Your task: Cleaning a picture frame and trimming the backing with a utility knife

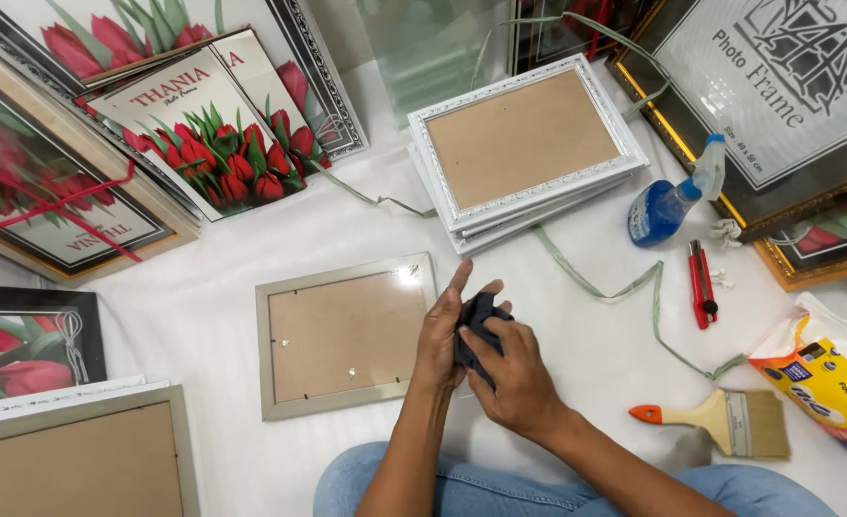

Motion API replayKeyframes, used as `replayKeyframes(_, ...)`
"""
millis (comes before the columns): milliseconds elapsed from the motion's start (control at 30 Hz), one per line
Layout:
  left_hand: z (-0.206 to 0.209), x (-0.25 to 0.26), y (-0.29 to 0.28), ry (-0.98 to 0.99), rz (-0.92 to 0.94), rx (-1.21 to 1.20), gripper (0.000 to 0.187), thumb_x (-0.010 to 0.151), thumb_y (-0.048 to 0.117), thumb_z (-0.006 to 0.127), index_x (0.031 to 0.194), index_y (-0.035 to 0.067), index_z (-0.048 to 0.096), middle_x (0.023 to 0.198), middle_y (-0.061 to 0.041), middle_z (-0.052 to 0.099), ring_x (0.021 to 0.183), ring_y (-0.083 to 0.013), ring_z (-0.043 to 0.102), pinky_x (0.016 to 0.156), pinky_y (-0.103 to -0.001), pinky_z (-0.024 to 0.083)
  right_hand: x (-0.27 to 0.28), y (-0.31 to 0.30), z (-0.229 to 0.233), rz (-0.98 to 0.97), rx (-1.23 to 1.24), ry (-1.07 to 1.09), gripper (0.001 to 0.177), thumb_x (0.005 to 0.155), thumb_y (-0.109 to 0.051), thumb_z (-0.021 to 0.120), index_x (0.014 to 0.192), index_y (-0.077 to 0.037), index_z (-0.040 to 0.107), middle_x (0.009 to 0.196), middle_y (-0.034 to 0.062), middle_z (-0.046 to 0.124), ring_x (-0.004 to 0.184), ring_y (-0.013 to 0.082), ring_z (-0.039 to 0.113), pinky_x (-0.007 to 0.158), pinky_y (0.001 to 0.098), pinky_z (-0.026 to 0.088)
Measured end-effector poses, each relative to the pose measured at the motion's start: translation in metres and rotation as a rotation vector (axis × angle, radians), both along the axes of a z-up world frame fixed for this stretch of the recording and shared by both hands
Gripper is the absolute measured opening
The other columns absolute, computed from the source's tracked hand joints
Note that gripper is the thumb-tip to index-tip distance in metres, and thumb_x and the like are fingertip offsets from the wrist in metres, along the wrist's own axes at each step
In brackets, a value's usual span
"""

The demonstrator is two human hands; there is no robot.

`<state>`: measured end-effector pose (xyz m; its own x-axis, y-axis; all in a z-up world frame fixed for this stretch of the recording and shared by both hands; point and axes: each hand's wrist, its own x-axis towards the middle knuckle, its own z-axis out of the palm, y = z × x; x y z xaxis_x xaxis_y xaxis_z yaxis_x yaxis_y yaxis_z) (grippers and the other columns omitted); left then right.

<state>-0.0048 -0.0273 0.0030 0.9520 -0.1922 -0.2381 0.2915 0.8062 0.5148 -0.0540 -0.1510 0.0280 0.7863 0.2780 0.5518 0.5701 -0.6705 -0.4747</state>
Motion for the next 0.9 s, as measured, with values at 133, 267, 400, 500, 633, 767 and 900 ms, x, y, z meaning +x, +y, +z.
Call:
replayKeyframes(133,0.008,0.002,-0.010,-0.020,0.010,0.054,0.064,0.100,0.041,0.058,0.156,0.014,0.044,0.132,-0.026,0.066,0.108,-0.0356,0.072,0.089,-0.050,0.062,0.032,-0.029,-0.009,-0.064,-0.036,-0.113,0.047,0.087,-0.021,0.062,0.133,-0.017,0.069,0.129,0.0143,0.058,0.127,0.0379,0.055,0.110,0.0483,0.039)
replayKeyframes(267,0.015,0.001,0.005,-0.017,-0.091,0.055,0.069,0.099,0.044,0.058,0.159,0.014,0.039,0.135,-0.028,0.063,0.111,-0.0378,0.069,0.087,-0.052,0.061,0.071,-0.084,-0.035,-0.269,0.046,-0.138,0.046,0.088,-0.005,0.061,0.134,-0.001,0.067,0.131,0.0274,0.059,0.125,0.0475,0.056,0.110,0.0516,0.043)
replayKeyframes(400,0.019,0.000,0.014,-0.016,-0.129,0.095,0.071,0.096,0.044,0.060,0.157,0.014,0.041,0.134,-0.029,0.063,0.111,-0.0387,0.068,0.086,-0.053,0.061,0.077,-0.102,-0.034,-0.448,0.192,0.008,0.044,0.097,-0.004,0.061,0.138,0.011,0.060,0.135,0.0413,0.053,0.127,0.0577,0.050,0.106,0.0583,0.041)
replayKeyframes(500,0.028,-0.006,0.006,0.007,-0.144,0.176,0.070,0.097,0.045,0.061,0.156,0.013,0.044,0.136,-0.027,0.063,0.116,-0.0372,0.066,0.088,-0.050,0.061,0.054,-0.055,-0.002,-0.195,0.174,0.031,0.048,0.099,-0.010,0.057,0.144,0.007,0.053,0.147,0.0393,0.045,0.138,0.0561,0.041,0.117,0.0570,0.030)
replayKeyframes(633,-0.022,-0.009,-0.006,0.001,-0.092,0.304,0.059,0.100,0.041,0.061,0.147,0.006,0.056,0.129,-0.030,0.067,0.106,-0.0393,0.072,0.082,-0.051,0.063,0.030,-0.016,0.024,0.023,0.204,0.081,0.051,0.100,-0.022,0.060,0.147,-0.003,0.054,0.159,0.0265,0.040,0.148,0.0444,0.034,0.122,0.0492,0.023)
replayKeyframes(767,0.008,-0.012,-0.011,-0.021,-0.138,0.339,0.060,0.101,0.045,0.059,0.146,0.007,0.054,0.117,-0.027,0.068,0.095,-0.0327,0.071,0.072,-0.042,0.062,0.046,-0.042,0.007,0.004,0.146,0.076,0.051,0.102,-0.018,0.054,0.150,-0.004,0.051,0.158,0.0253,0.042,0.145,0.0412,0.039,0.122,0.0486,0.028)
replayKeyframes(900,0.037,-0.008,0.002,0.012,-0.180,0.231,0.070,0.098,0.047,0.059,0.158,0.014,0.042,0.141,-0.031,0.056,0.120,-0.0439,0.058,0.090,-0.055,0.056,0.064,-0.074,-0.008,-0.217,0.165,0.162,0.049,0.104,-0.012,0.052,0.152,-0.004,0.051,0.155,0.0273,0.045,0.142,0.0435,0.042,0.120,0.0499,0.030)
